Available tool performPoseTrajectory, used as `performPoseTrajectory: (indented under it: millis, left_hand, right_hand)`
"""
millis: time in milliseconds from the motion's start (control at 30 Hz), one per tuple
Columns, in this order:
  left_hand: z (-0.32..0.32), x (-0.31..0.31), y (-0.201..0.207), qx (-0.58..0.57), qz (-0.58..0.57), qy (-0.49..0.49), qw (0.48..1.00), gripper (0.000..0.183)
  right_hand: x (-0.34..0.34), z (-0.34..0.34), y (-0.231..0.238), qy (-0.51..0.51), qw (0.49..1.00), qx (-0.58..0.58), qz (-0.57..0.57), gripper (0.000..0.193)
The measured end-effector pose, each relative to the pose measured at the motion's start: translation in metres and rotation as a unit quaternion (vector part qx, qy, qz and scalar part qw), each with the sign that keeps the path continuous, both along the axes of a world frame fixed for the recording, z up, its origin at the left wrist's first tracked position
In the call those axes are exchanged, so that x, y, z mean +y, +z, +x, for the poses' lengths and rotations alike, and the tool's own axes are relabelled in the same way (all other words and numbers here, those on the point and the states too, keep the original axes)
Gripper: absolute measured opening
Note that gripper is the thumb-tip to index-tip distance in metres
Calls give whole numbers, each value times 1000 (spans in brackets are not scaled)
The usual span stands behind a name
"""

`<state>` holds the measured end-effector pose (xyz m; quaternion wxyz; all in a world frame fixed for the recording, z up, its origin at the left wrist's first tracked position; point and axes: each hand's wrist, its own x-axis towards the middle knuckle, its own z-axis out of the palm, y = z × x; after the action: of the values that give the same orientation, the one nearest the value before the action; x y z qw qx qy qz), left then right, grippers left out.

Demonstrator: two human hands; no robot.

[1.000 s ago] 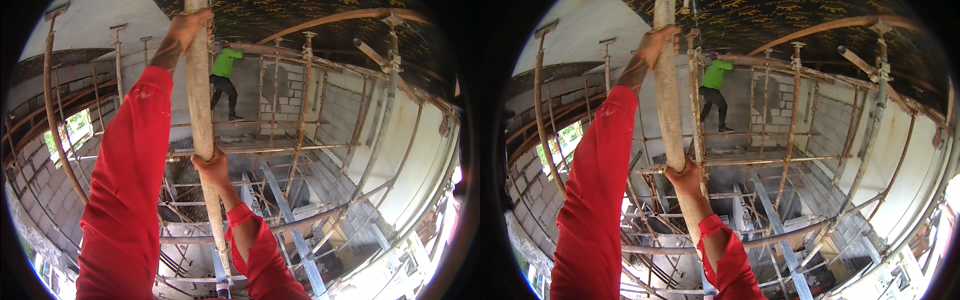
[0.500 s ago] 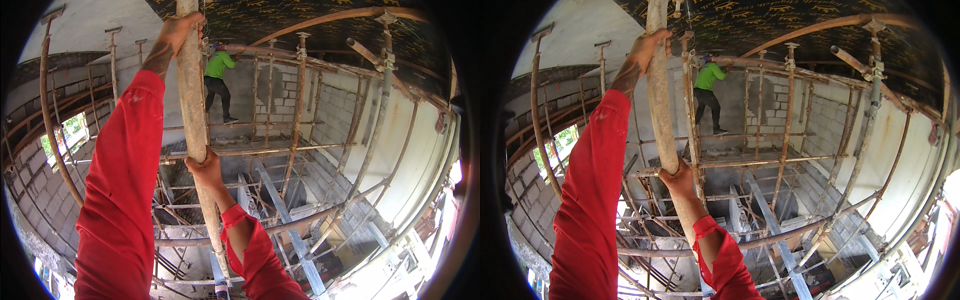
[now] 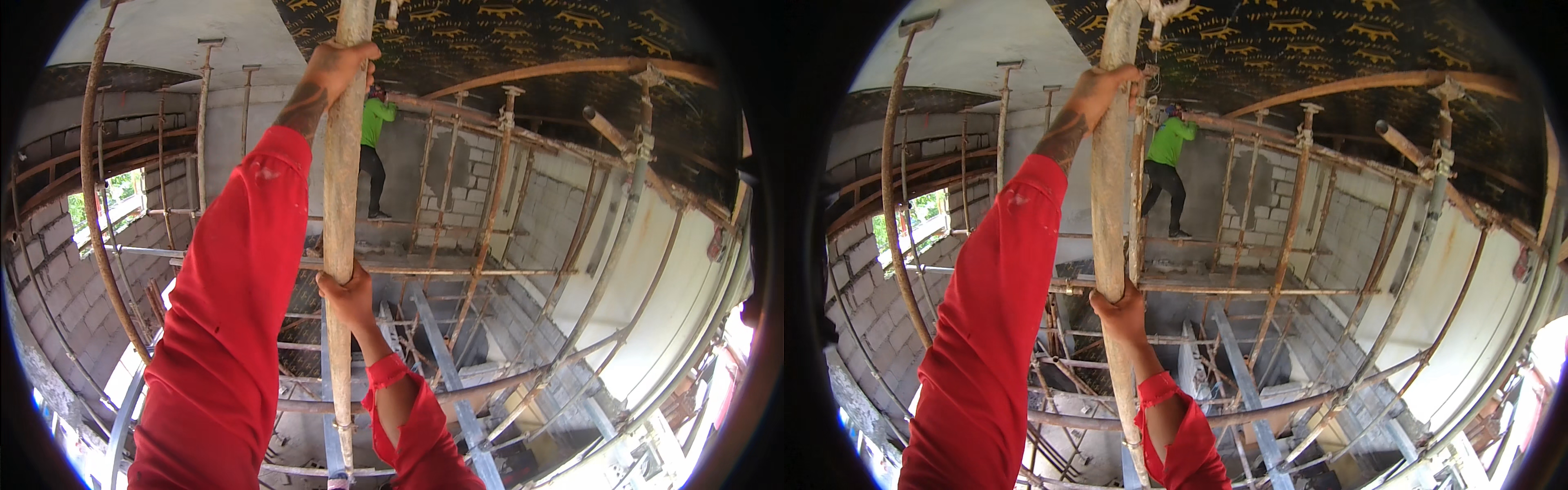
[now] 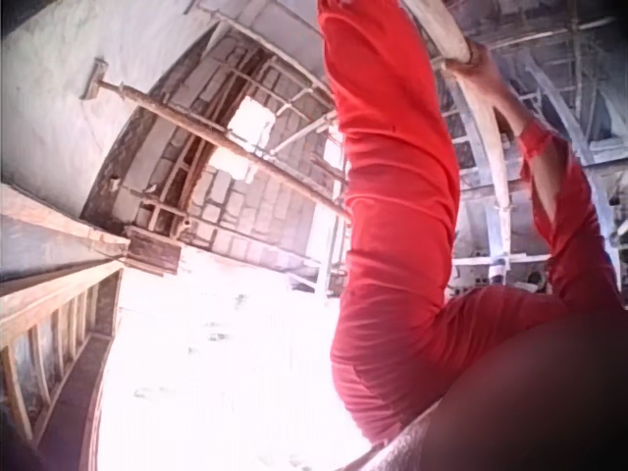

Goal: The person lifts and positions a long metal scaffolding pole vertically, then secures it to the overhead structure using a clamp. The worker repeatedly adjusts the pole's height and alignment while another person works on the wall in the background.

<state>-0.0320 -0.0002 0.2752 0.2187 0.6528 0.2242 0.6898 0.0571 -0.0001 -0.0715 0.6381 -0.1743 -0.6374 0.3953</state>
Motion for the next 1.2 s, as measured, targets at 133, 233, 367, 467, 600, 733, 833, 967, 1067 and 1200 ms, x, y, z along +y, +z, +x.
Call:
performPoseTrajectory:
  millis: [133,233,367,467,600,733,833,967,1067,1200]
  left_hand:
    - [-1,-7,2,12,6,-29,999,25]
    - [0,-12,0,1,1,-36,999,23]
    - [3,-15,-1,-3,-7,-32,999,22]
    - [1,-13,-1,-1,7,-45,999,22]
    - [0,-6,1,-4,-2,-50,999,24]
    - [-1,-1,2,-10,-3,-63,998,25]
    - [-1,-2,1,-4,0,-60,998,25]
    - [-1,-7,0,-3,8,-60,998,24]
    - [0,-10,0,-1,9,-50,999,24]
    - [-1,-11,-1,12,11,-47,999,25]
  right_hand:
    - [-4,-1,1,-2,1000,2,-13,21]
    - [-4,-2,0,10,1000,9,-22,20]
    - [0,-2,-3,22,1000,20,-6,18]
    - [3,-3,-5,28,999,23,-2,17]
    - [2,-3,-4,29,999,27,5,17]
    - [-2,-2,-2,18,1000,13,-3,18]
    - [-3,-2,-1,16,1000,14,-2,18]
    - [-3,-2,-1,19,1000,19,4,17]
    - [-1,-2,-3,26,999,24,11,17]
    - [0,-2,-4,30,999,24,6,17]
